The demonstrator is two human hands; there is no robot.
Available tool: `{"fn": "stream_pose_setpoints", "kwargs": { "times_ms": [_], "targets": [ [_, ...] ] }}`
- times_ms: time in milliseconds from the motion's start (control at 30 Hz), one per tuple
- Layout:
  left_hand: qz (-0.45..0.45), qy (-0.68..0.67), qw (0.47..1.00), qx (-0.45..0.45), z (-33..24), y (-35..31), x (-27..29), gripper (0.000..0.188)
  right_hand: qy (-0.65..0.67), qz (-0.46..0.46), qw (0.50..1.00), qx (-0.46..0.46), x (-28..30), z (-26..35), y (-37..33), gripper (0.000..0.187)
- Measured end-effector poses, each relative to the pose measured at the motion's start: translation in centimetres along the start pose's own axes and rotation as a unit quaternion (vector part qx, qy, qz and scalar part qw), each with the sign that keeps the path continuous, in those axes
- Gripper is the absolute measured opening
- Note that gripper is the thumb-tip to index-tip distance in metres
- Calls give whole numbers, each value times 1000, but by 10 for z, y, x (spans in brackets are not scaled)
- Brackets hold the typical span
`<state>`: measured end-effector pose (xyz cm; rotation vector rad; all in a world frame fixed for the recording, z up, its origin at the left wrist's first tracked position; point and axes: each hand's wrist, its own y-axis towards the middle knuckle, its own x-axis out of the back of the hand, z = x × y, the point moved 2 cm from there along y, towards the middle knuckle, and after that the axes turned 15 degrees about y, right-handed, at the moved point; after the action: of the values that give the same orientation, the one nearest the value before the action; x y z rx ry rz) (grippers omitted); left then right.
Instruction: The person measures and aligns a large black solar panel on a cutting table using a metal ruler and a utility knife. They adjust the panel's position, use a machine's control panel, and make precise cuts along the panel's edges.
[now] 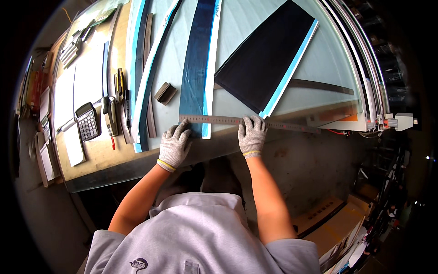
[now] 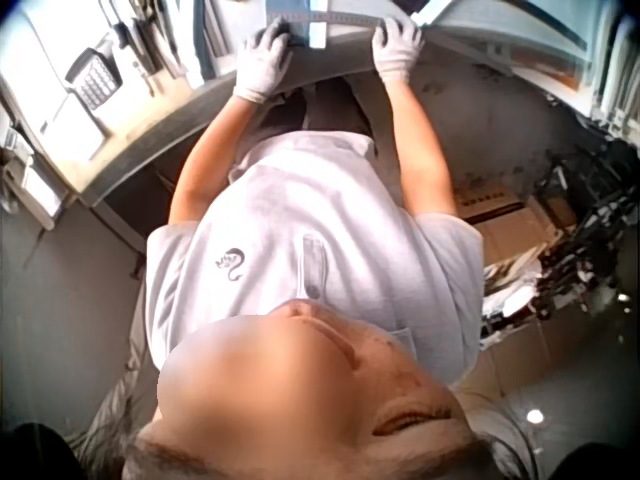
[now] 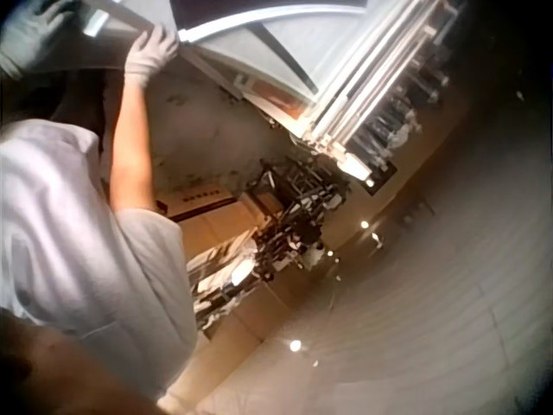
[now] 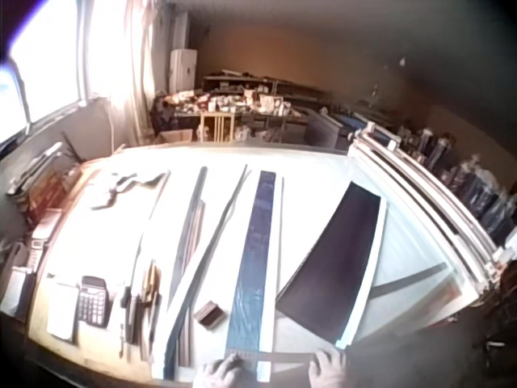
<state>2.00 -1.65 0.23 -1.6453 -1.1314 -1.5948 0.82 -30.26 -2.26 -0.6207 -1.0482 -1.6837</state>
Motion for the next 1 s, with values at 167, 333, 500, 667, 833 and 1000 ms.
{"fn": "stream_pose_setpoints", "kwargs": {
  "times_ms": [167, 333, 500, 667, 833, 1000],
  "targets": [
    [-35, -3, 999, -4, 0, -7, 3, 46, 3, -4, 1000, 14, 3, 0, 3, 33],
    [20, 42, 998, -42, 21, -67, 24, 61, 16, -8, 1000, 13, 0, -6, 0, 34],
    [165, 96, 964, -187, 93, -132, 46, 80, 19, -9, 1000, 6, 0, -4, -1, 35],
    [184, 114, 946, -241, 127, -130, 51, 80, 11, -2, 1000, 3, -1, -4, -1, 35],
    [146, 108, 954, -238, 126, -131, 47, 73, 12, -6, 1000, 4, 1, -4, 0, 33],
    [121, 114, 958, -235, 126, -131, 46, 71, 7, -5, 1000, 0, 0, -5, -2, 32]
  ]
}}
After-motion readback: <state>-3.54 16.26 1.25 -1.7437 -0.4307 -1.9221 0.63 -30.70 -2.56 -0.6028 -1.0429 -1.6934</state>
